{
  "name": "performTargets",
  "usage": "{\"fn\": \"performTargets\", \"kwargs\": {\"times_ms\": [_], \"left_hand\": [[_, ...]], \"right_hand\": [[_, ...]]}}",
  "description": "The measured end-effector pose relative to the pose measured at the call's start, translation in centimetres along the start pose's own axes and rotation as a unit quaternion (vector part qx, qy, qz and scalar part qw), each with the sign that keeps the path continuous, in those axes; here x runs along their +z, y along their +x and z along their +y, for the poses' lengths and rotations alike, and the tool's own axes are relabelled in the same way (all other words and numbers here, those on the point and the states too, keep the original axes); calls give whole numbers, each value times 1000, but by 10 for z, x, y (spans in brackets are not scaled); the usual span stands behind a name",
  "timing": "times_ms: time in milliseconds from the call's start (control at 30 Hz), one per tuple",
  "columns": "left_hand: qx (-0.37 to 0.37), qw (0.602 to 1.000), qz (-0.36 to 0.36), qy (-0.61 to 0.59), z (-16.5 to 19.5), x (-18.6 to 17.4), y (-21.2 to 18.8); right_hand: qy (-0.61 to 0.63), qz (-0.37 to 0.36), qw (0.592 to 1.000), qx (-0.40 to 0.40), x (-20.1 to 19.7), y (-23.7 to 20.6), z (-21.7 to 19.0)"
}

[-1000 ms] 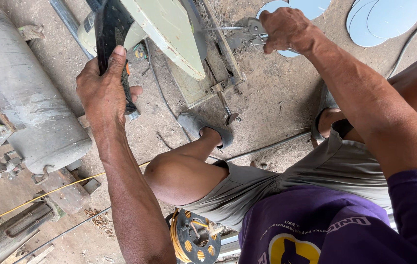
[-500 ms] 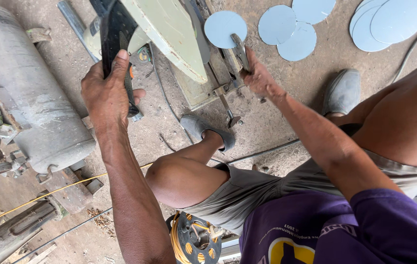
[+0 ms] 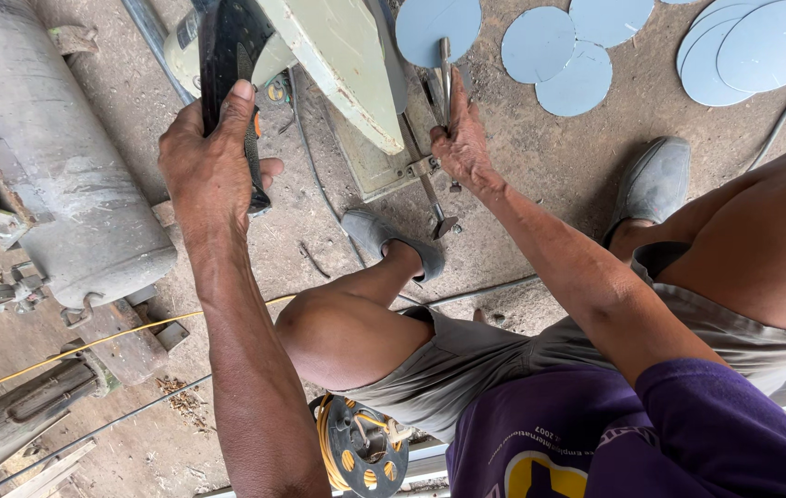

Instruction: The person uses a bench grinder to smooth the edges of circular metal discs. They hold each disc with pliers against the spinning wheel, rotate it to grind the perimeter, then place the finished disc on the floor and pick up the next one.

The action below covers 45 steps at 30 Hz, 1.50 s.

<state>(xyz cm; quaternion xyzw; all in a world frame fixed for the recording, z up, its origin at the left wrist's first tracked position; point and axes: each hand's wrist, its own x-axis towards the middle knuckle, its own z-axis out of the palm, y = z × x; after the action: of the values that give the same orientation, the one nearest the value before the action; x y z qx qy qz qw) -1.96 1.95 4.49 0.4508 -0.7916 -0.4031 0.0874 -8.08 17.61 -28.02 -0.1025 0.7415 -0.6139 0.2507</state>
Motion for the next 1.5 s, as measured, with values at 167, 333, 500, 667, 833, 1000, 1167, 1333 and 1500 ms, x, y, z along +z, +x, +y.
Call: {"fn": "performTargets", "kwargs": {"times_ms": [167,333,500,667,833,1000,1167,1333,1500], "left_hand": [[4,1000,-1,0,-2,0,1],[8,1000,-7,-12,-5,0,3],[20,1000,0,-6,-7,1,0],[11,1000,-1,-5,-7,1,-3],[-6,1000,1,3,0,4,-4],[-7,1000,-8,-7,7,7,-3],[-16,1000,-9,-16,5,7,-2],[-12,1000,-8,-21,6,8,-2],[-11,1000,-3,-5,8,10,-2]], "right_hand": [[40,-15,999,5,3,5,-7],[-5,-38,995,90,2,1,11],[515,-110,848,56,-28,-2,33],[448,78,855,251,-46,-10,34],[270,-55,961,-5,-16,-36,29],[302,24,943,140,22,-30,22],[462,56,867,177,39,-27,16],[598,69,734,313,48,-4,6],[227,44,962,146,49,-1,2]]}}
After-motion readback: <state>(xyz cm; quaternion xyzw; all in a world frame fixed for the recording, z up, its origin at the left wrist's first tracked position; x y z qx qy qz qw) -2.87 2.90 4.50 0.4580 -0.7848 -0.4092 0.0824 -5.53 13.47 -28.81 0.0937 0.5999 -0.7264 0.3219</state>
